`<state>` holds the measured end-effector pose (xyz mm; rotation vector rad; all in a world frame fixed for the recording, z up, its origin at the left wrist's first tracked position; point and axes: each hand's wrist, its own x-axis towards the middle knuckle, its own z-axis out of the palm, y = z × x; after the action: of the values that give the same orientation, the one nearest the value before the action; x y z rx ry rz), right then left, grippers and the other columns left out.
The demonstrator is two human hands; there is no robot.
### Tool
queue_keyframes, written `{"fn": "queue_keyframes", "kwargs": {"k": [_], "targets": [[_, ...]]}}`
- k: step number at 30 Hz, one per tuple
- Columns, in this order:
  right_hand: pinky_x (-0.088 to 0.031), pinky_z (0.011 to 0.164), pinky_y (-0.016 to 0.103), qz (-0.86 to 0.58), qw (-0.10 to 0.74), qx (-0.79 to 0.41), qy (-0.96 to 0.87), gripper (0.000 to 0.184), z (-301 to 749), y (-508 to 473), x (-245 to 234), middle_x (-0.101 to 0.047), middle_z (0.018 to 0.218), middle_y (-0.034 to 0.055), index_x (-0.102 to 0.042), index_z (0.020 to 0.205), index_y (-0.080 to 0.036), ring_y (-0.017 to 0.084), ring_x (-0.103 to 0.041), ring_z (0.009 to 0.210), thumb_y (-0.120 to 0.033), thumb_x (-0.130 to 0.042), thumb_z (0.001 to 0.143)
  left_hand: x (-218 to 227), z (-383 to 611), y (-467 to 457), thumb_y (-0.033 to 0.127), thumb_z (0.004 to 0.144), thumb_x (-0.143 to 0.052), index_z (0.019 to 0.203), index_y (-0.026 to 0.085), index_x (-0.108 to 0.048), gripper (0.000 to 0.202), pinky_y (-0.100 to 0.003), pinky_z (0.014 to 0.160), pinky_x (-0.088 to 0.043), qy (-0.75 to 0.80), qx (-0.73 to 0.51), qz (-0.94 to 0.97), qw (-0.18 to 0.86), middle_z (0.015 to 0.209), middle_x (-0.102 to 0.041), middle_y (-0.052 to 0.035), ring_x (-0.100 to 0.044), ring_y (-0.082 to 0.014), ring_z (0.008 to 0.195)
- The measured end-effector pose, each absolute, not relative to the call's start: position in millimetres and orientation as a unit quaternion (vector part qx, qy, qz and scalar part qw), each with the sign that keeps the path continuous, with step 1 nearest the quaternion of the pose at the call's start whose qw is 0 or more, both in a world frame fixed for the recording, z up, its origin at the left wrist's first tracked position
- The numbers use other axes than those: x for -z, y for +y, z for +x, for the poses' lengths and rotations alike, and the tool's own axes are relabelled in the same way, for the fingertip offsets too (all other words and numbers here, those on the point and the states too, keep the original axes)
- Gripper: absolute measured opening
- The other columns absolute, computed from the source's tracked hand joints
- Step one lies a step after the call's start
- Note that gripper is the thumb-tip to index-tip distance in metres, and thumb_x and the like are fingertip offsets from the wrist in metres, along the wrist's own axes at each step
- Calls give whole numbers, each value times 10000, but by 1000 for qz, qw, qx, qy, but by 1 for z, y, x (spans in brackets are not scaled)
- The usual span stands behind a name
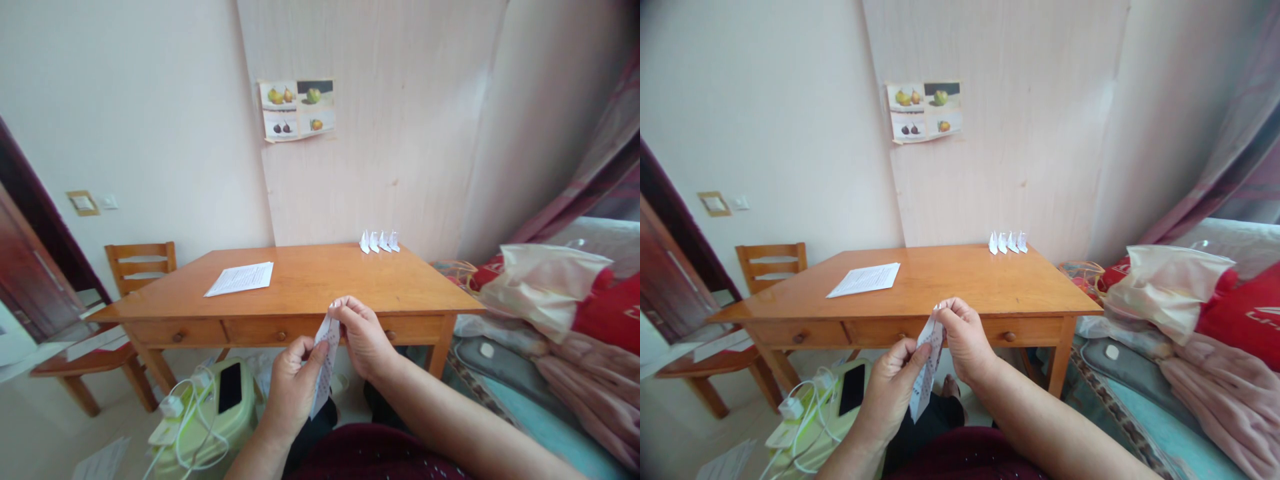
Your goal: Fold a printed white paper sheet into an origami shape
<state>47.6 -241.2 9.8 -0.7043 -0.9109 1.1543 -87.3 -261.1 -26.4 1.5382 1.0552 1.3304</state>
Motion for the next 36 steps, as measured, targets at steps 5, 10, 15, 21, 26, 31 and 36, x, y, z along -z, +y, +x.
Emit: {"fn": "queue_keyframes", "kwargs": {"k": [5, 10, 15, 21, 26, 31, 36], "targets": [[-301, 545, 265, -328, 691, -503, -401, 173, 48, -239, -8, -468, 603, -61, -548, 699, -212, 108, -381, 553, -296, -694, 738, 28, -88, -261, 521, 836, -706, 697, 177, -642, 376, -220, 600, -423, 414, -527, 611, 422, 638, -611, 1, -541, -145, 622], [-306, 555, 265, -325, 717, -478, -390, 175, 54, -231, -9, -512, 653, -35, -583, 714, -207, 116, -410, 583, -325, -700, 771, 32, -88, -260, 505, 830, -720, 688, 173, -618, 375, -207, 574, -413, 414, -534, 590, 443, 622, -575, 16, -517, -129, 602], [-334, 572, 269, -360, 675, -471, -438, 350, 56, -237, -1, -573, 720, 5, -642, 762, -191, 129, -445, 619, -525, -663, 867, 35, -90, -256, 504, 842, -714, 714, 179, -606, 365, -204, 587, -435, 406, -555, 555, 468, 638, -599, 23, -537, -118, 602], [-333, 582, 271, -362, 592, -493, -525, 360, 47, -249, 15, -534, 650, -24, -640, 751, -185, 120, -424, 595, -522, -753, 809, 31, -90, -257, 517, 832, -725, 751, 186, -604, 361, -207, 554, -445, 382, -563, 524, 512, 576, -574, 42, -552, -116, 542], [-334, 586, 272, -343, 599, -514, -509, 368, 48, -245, 19, -537, 628, -24, -625, 697, -178, 113, -420, 586, -506, -756, 800, 34, -95, -254, 474, 845, -728, 783, 169, -627, 327, -221, 623, -460, 378, -541, 547, 516, 671, -619, 10, -580, -130, 641], [-306, 555, 263, -355, 594, -516, -505, 410, 52, -242, 19, -503, 600, -35, -583, 651, -176, 104, -391, 566, -520, -766, 779, 36, -98, -251, 425, 847, -740, 852, 164, -660, 273, -246, 664, -468, 357, -514, 532, 570, 759, -683, -22, -609, -147, 688], [-324, 584, 266, -361, 568, -518, -528, 380, 54, -245, 17, -524, 655, -25, -624, 735, -172, 111, -409, 604, -525, -745, 803, 35, -97, -251, 406, 834, -760, 833, 156, -663, 268, -251, 693, -477, 350, -538, 512, 570, 768, -693, -33, -613, -150, 716]]}}
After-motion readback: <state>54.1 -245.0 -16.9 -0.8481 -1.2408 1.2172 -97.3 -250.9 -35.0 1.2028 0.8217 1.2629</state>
